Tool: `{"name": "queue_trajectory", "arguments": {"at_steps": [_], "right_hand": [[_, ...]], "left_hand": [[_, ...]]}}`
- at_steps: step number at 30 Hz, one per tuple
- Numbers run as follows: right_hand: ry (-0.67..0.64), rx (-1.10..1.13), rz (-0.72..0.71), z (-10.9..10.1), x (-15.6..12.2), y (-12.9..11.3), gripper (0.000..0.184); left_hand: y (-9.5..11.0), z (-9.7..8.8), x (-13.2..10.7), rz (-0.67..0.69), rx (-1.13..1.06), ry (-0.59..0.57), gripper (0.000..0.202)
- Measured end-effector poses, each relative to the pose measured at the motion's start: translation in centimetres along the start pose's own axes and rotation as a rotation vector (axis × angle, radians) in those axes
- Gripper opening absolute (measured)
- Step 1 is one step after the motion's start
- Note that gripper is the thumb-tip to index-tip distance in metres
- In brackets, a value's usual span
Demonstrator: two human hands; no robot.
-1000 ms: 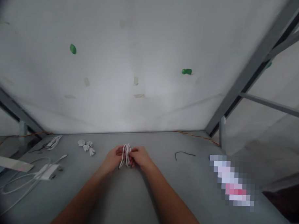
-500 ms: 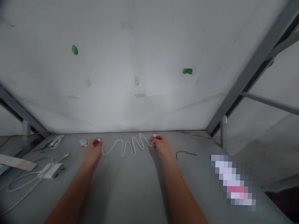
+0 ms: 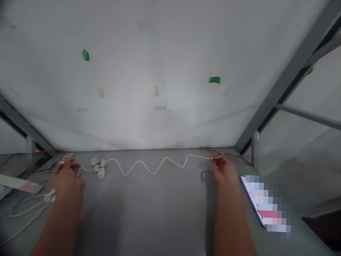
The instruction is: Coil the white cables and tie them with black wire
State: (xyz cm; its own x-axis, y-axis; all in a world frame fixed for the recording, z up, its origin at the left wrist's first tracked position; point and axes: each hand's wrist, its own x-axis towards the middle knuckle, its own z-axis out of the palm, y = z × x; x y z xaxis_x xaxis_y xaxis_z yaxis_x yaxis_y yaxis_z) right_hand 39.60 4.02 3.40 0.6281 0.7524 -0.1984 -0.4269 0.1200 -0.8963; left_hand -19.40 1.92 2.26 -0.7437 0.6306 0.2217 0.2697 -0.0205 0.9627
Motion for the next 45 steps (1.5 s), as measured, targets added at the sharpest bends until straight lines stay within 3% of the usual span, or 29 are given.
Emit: {"name": "queue_trajectory", "arguments": {"at_steps": [3,6,8,10,13,16,20,23,27,29,34,36,38,41,45], "right_hand": [[0.051,0.050,-0.052,0.4,-0.5,-0.1,0.033],[0.021,0.072,-0.096,1.5,-1.2,0.9,0.022],[-0.059,0.013,-0.139,2.8,-2.2,2.0,0.014],[-0.187,-0.179,-0.252,4.5,-3.8,3.2,0.016],[-0.408,-0.613,-0.449,7.0,-7.0,4.7,0.018],[-0.661,-0.870,-0.521,8.9,-10.3,5.8,0.017],[-0.892,-0.878,-0.508,9.9,-13.0,6.6,0.019],[-0.954,-0.784,-0.442,10.0,-13.8,6.9,0.018],[-0.955,-0.711,-0.386,10.1,-13.9,7.4,0.012],[-0.900,-0.666,-0.335,10.1,-13.3,7.7,0.014],[-0.637,-0.530,-0.227,9.2,-10.2,7.3,0.024],[-0.564,-0.531,-0.187,8.6,-8.7,6.6,0.023],[-0.509,-0.560,-0.113,7.9,-7.5,5.9,0.021],[-0.485,-0.639,0.004,7.1,-6.6,5.5,0.018],[-0.585,-0.762,0.177,6.9,-7.5,6.6,0.021]], "left_hand": [[0.5,0.5,-0.3,-0.023,-0.081,0.194,0.036],[1.4,2.6,-1.7,-0.060,-0.230,0.149,0.034],[2.1,4.5,-3.5,-0.058,-0.253,0.039,0.036],[2.9,6.2,-5.8,-0.016,-0.142,-0.155,0.039],[4.1,8.0,-9.6,0.199,0.029,-0.430,0.036],[4.9,8.9,-12.6,0.375,0.163,-0.633,0.022],[4.9,9.6,-14.3,0.419,0.153,-0.832,0.017],[4.8,9.8,-14.7,0.390,0.081,-0.892,0.017],[4.9,9.7,-14.6,0.346,-0.012,-0.906,0.021],[4.8,9.8,-14.3,0.265,-0.052,-0.852,0.027],[3.6,9.7,-12.1,0.020,-0.145,-0.461,0.059],[3.1,9.4,-10.8,0.001,-0.125,-0.323,0.062],[2.7,8.9,-9.5,0.026,-0.005,-0.260,0.055],[2.5,8.2,-8.4,0.134,0.315,-0.290,0.041],[2.6,8.8,-10.0,0.272,0.618,-0.537,0.023]]}}
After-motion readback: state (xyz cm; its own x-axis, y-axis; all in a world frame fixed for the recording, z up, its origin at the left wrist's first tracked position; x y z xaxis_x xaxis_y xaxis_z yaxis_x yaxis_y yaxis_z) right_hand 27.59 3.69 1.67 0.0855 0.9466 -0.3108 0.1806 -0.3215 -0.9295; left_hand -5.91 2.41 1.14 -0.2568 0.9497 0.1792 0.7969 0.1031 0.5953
